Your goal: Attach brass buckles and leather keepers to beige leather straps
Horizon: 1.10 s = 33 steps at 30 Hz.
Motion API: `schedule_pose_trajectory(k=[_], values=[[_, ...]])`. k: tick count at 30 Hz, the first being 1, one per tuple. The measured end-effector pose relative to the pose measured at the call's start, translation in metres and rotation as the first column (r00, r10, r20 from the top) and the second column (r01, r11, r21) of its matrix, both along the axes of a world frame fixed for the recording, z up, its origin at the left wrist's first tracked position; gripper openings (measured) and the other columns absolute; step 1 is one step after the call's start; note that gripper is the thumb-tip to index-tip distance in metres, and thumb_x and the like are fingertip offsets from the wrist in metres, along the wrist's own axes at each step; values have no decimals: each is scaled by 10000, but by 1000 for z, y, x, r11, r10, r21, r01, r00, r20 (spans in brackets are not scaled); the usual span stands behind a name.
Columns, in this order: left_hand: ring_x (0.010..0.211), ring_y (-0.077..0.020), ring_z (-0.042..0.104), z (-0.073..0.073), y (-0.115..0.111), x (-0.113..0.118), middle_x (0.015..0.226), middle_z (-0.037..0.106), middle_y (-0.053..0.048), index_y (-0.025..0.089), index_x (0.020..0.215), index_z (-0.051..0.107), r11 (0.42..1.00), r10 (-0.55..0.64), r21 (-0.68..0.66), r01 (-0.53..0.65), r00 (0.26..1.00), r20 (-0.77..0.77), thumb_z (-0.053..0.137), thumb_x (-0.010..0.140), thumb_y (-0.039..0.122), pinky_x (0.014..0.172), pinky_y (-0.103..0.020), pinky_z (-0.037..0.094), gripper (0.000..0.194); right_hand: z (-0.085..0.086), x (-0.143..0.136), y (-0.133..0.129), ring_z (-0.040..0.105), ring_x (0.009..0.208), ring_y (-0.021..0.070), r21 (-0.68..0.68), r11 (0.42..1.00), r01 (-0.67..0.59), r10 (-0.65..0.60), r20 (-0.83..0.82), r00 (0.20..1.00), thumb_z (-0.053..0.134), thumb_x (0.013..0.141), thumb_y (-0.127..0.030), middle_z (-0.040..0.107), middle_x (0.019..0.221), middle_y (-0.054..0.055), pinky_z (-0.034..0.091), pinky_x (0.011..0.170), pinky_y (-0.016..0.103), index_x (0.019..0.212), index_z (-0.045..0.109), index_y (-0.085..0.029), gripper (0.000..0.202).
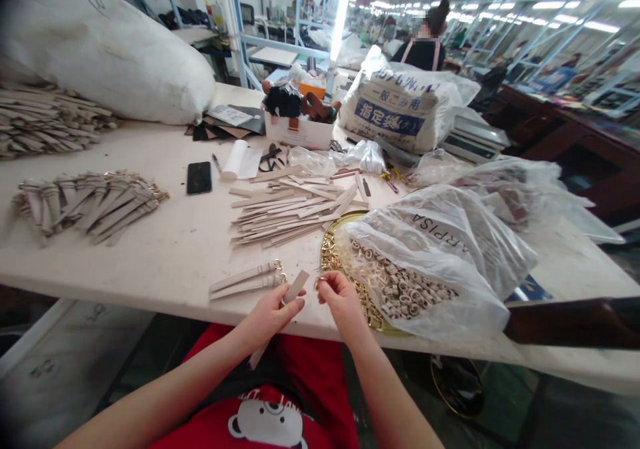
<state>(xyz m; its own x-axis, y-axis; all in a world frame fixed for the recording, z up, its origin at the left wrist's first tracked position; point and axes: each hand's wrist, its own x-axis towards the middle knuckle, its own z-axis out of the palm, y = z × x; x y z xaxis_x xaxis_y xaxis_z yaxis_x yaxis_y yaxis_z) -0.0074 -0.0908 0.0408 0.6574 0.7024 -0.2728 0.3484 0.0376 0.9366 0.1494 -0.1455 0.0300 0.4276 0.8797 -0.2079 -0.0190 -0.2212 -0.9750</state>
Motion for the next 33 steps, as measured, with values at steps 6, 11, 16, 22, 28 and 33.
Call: schedule_pose_trajectory(k=[6,11,16,22,28,33], values=[[718,-145,521,-6,-6,6,794,595,-26,128,879,561,994,105,-1,-106,989,102,504,774,407,657,-242,410,304,-9,-51,-5,496,588,105,32,985,169,-150,-322,935,628,685,-359,580,688,-24,411,595,251,768,527,-197,208],[662,-124,513,-2,1,-2,716,575,2,137,832,545,992,123,5,-124,990,71,475,780,363,616,-219,407,242,-9,-43,-9,479,585,117,-3,998,-62,60,-199,978,569,733,-422,549,652,-14,394,555,251,748,596,-188,237],[579,-94,427,0,10,-7,643,499,25,130,821,569,998,54,-17,-54,998,-41,496,737,308,533,-194,344,210,2,-26,-18,537,884,188,36,967,-252,249,71,966,584,744,-354,599,990,51,399,763,305,688,647,-200,176],[421,-46,230,4,4,-7,517,283,91,144,847,516,938,-75,-337,75,997,14,497,725,296,397,-173,180,195,-5,-25,-20,487,599,115,62,959,-277,270,95,958,614,724,-273,562,697,-13,395,573,254,784,628,-219,82],[416,-73,331,-2,4,-20,500,373,75,163,849,456,972,-84,-218,83,996,2,307,849,418,416,-188,250,296,-11,-32,-16,494,532,78,0,996,90,-80,-462,884,710,638,-322,544,648,-49,445,541,235,797,608,-216,216],[561,-116,453,0,0,-28,590,487,25,177,748,511,958,-231,127,256,955,-185,319,860,367,526,-214,314,292,-12,-37,-14,506,524,54,-99,978,182,-201,-667,717,772,559,-271,562,677,-47,474,511,186,787,624,-211,278]])
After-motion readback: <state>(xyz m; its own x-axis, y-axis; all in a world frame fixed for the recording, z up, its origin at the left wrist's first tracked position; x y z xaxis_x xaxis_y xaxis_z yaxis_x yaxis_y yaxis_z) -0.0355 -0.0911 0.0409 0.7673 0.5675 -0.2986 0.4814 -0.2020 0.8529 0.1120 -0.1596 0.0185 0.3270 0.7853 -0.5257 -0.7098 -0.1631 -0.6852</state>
